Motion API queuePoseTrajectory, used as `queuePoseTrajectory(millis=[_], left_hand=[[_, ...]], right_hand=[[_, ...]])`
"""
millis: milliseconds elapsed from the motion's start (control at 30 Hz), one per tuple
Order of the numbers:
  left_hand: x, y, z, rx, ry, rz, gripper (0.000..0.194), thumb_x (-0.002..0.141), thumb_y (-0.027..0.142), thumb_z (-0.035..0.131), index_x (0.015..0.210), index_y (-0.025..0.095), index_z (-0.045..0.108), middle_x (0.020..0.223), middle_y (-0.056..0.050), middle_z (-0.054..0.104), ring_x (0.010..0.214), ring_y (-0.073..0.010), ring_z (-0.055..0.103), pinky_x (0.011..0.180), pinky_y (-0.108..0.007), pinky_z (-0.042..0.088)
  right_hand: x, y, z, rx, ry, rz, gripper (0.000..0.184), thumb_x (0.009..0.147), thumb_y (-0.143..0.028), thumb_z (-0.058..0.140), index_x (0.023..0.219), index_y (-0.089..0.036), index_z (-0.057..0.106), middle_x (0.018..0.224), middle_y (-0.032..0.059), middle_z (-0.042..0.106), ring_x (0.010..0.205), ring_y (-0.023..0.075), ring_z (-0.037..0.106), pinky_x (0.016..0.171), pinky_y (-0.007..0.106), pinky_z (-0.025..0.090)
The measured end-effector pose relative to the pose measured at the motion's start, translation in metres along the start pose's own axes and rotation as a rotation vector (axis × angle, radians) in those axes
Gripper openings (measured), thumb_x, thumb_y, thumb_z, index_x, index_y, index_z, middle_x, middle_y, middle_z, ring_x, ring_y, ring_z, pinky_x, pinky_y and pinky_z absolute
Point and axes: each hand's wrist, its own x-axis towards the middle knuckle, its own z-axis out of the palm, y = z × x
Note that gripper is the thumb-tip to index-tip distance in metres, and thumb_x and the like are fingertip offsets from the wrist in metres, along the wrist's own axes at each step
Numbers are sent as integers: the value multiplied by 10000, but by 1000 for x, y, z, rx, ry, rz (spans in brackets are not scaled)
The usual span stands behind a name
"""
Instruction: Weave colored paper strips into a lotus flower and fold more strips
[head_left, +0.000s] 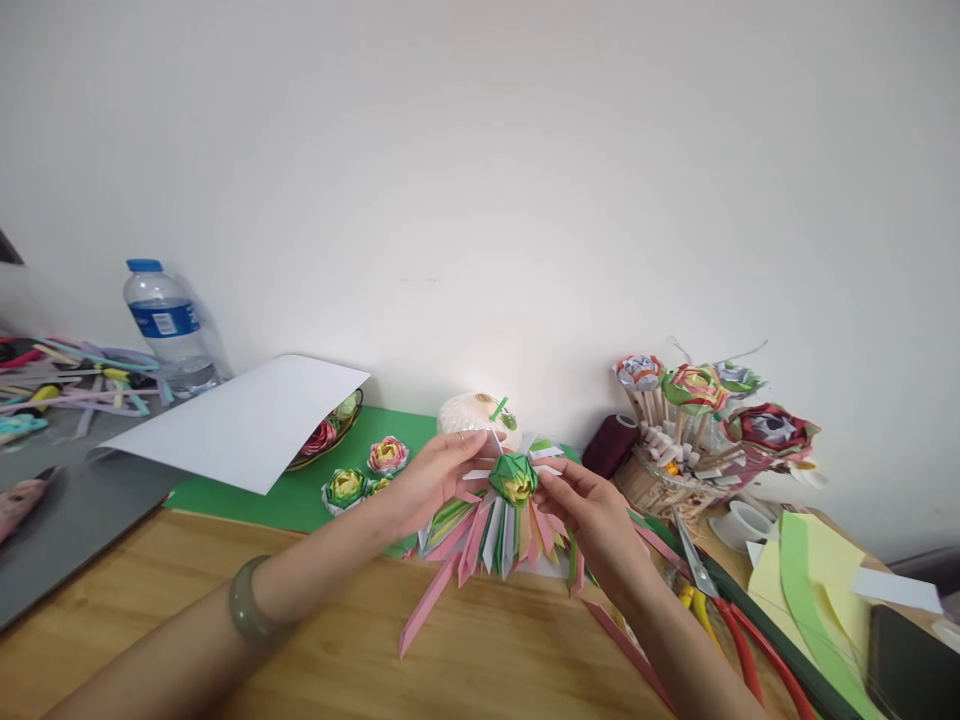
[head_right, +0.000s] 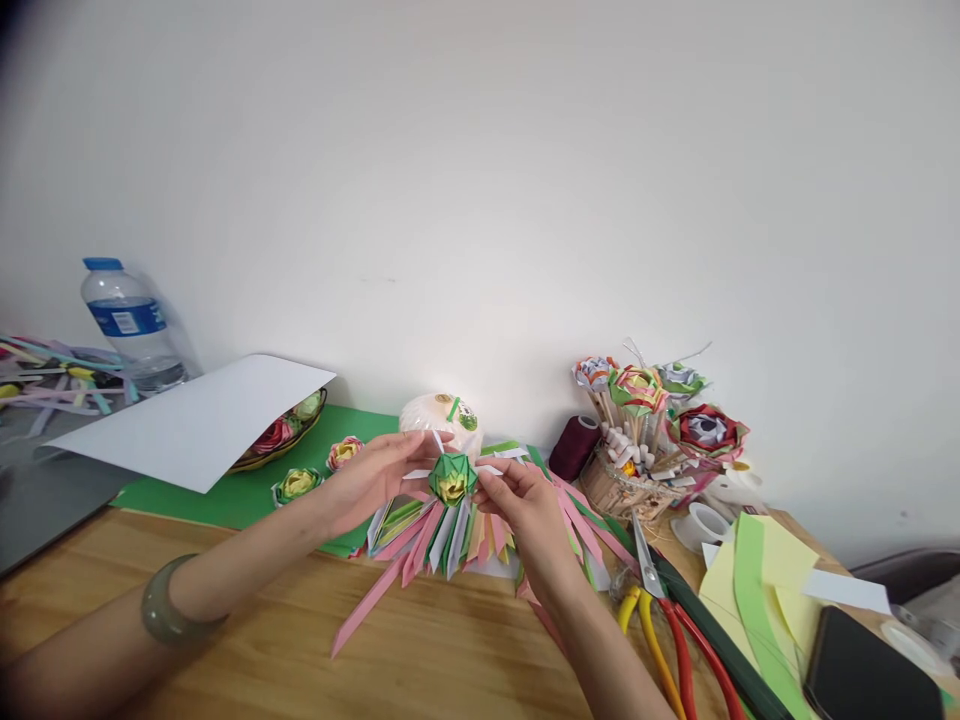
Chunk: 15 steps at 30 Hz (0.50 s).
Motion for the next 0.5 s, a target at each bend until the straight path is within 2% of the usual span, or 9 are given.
queuePoseTrajectory(millis=[133,300,500], left_hand=[[-1,3,0,123,24,15,317,743,388,627,968,167,648,1014,-87,640,783,-159,615,644,-251,470],[-4,8,3,223,86,17,314,705,369,664,926,147,667,945,-93,668,701,-152,624,600,-246,476],[-3,8,2,282,122,64,346,686,356,677,958,142,668,937,-102,672,815,-199,616,650,-297,514]], right_hand=[[5,5,-5,105,-5,50,263,645,-341,737,836,-166,693,667,-15,621,575,63,548,592,165,476],[4,4,-2,150,-23,104,219,596,-337,770,710,-166,693,639,-19,612,537,49,555,556,146,488],[0,3,4,107,-1,76,223,600,-312,772,744,-160,694,685,-14,645,573,53,564,586,147,476]])
